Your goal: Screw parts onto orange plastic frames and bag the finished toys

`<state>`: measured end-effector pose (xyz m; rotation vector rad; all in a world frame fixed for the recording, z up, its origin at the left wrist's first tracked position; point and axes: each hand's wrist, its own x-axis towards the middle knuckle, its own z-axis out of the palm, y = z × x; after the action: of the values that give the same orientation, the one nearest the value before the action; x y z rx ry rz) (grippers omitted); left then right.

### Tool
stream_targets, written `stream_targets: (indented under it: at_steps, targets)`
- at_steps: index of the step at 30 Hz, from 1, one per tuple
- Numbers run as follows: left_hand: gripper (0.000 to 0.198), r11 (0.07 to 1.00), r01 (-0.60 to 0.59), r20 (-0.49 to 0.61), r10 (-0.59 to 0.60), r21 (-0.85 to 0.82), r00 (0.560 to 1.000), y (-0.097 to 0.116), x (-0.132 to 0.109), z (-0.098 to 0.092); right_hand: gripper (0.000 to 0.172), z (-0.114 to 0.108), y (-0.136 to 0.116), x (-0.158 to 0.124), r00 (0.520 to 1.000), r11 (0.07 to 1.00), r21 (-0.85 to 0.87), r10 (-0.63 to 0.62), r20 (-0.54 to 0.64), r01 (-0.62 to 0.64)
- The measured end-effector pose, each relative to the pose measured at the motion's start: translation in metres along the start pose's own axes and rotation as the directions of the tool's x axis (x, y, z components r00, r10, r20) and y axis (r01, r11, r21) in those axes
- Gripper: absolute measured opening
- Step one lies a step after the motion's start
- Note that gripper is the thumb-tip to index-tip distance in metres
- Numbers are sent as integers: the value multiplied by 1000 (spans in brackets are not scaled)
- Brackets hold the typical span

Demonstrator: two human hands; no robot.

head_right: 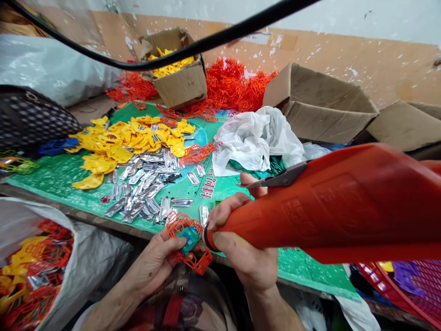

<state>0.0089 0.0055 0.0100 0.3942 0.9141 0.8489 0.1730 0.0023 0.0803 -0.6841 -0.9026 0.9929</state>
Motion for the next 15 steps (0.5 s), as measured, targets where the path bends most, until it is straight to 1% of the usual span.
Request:
stream_targets:
  at_steps: [5,15]
  targets:
    - [25,1000,3,23,-3,0,1000,0,1,2,58,1,2,1,1000,1000,-27,2,14,-2]
    - [24,1000,-4,39,3,16,999,-1,0,-1,59,0,6,0,999,1000,15,18,34,-19]
